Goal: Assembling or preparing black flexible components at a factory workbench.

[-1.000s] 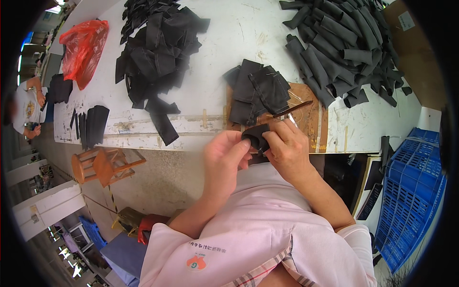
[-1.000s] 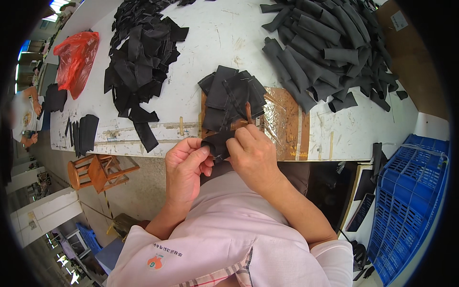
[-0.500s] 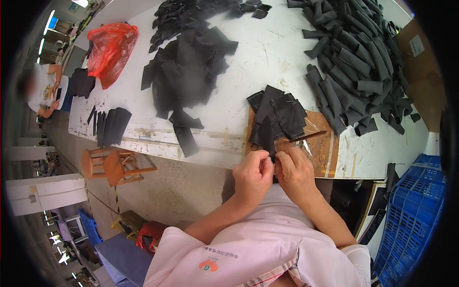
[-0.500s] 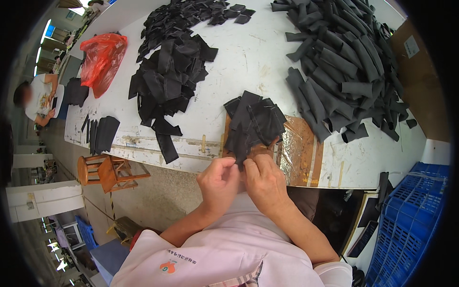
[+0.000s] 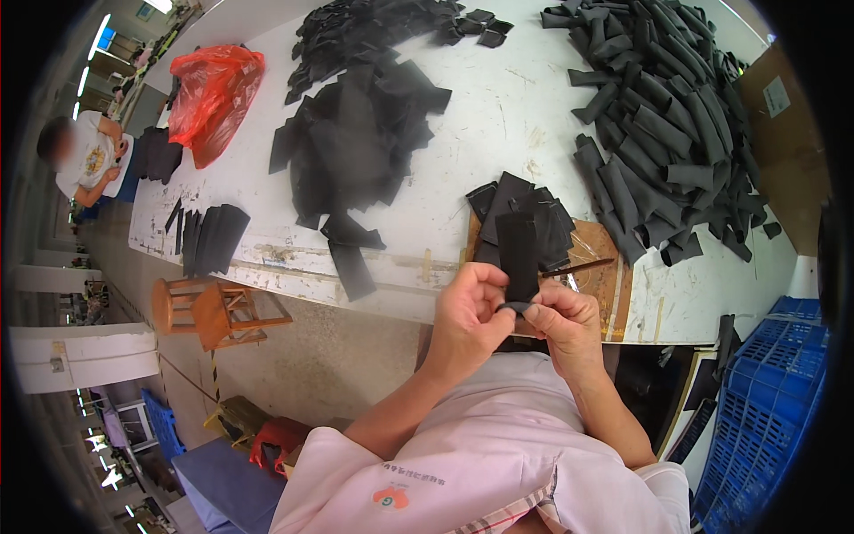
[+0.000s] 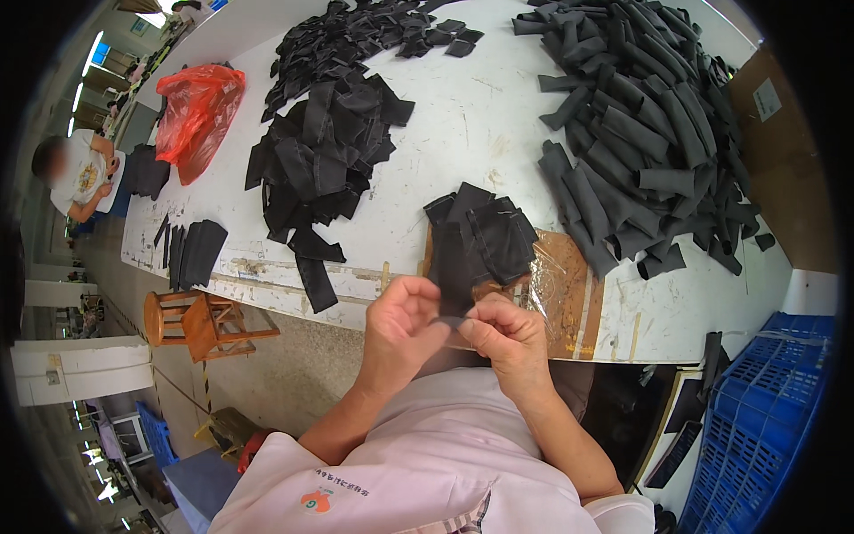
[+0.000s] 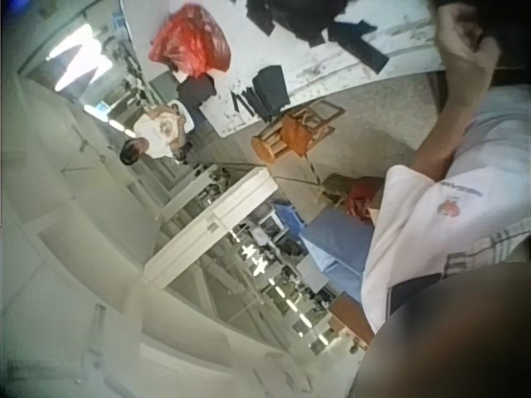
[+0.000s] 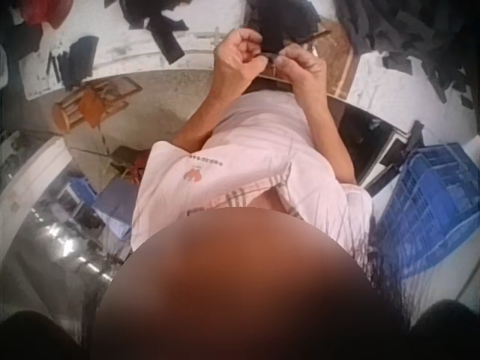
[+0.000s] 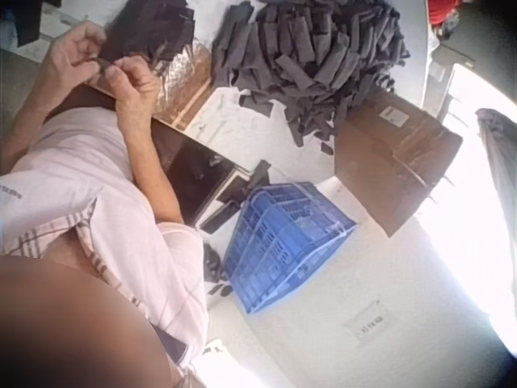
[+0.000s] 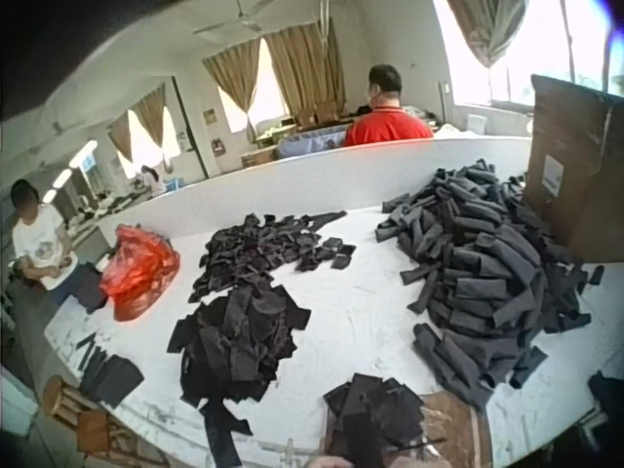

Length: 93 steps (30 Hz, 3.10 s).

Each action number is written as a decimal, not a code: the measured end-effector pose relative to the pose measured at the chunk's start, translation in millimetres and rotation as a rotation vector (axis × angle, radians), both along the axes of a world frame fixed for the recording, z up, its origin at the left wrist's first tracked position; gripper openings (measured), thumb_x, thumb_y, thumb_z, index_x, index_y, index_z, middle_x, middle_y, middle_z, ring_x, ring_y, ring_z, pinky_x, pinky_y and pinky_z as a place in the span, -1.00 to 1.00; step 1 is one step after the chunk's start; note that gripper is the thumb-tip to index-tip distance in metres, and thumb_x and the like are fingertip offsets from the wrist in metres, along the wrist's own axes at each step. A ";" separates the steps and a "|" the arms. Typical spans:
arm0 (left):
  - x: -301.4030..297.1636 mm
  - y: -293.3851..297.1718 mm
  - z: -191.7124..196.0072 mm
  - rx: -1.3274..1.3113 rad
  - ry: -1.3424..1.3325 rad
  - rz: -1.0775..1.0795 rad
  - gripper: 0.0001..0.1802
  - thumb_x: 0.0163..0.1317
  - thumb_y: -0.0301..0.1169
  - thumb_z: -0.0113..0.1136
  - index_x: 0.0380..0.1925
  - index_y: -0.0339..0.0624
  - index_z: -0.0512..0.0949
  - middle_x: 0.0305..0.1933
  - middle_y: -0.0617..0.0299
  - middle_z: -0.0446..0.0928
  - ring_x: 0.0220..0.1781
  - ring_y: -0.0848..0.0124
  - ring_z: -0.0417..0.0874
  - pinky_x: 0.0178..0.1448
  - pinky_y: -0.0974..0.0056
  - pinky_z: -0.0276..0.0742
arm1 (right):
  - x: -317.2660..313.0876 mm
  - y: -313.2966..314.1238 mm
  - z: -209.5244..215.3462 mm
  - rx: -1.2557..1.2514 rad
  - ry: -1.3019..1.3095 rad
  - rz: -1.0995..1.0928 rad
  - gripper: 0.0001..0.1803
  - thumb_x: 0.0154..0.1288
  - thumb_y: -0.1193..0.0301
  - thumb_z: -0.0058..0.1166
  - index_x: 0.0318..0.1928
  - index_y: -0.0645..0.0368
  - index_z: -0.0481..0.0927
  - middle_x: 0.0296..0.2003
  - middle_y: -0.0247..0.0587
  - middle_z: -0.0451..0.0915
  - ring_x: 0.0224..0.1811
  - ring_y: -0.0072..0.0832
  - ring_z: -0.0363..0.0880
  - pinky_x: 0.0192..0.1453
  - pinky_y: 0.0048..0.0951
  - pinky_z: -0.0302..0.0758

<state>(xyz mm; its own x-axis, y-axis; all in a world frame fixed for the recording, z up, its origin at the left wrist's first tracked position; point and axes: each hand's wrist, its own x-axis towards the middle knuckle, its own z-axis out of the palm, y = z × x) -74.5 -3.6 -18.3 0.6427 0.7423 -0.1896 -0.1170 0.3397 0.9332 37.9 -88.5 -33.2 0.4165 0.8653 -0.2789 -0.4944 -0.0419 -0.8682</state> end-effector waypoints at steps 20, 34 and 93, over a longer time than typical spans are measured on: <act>-10.7 20.6 14.5 -0.261 -0.181 -0.231 -0.42 -0.13 -0.73 0.15 -0.04 -0.34 0.21 -0.39 0.10 0.52 -0.58 0.66 0.40 -0.64 0.62 0.18 | 5.5 -1.0 18.3 0.091 -0.323 0.109 -0.86 0.13 0.53 0.03 -0.49 0.29 0.37 -0.54 -0.35 0.32 -0.51 -0.63 0.31 -0.46 -0.58 0.29; 13.6 -13.2 -14.1 0.894 0.220 0.340 -0.52 -0.04 -0.79 0.05 -0.05 -0.38 0.26 -0.31 0.03 0.55 -0.66 0.71 0.37 -0.62 0.62 0.23 | 2.2 4.7 23.9 0.000 -1.060 0.064 -0.81 -0.08 0.59 0.14 -0.50 0.29 0.35 -0.49 -0.09 0.41 -0.44 -0.16 0.43 -0.42 -0.29 0.40; 43.0 10.1 76.3 -0.678 -0.528 -0.318 -0.90 0.14 -0.65 -0.08 -0.32 -0.31 0.31 -0.19 -0.03 0.42 -0.80 0.67 0.20 -0.81 0.58 0.06 | 50.3 2.0 94.9 0.134 -0.608 -0.022 -0.83 0.18 0.44 0.00 -0.49 0.26 0.39 -0.51 -0.34 0.38 -0.52 -0.64 0.29 -0.47 -0.66 0.25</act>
<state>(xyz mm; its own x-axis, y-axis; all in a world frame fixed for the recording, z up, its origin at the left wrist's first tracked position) -31.5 6.6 58.0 0.9249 0.3521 -0.1438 -0.2786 0.8847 0.3739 88.2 -86.6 61.7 0.4846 0.8659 0.1241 0.0906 0.0914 -0.9917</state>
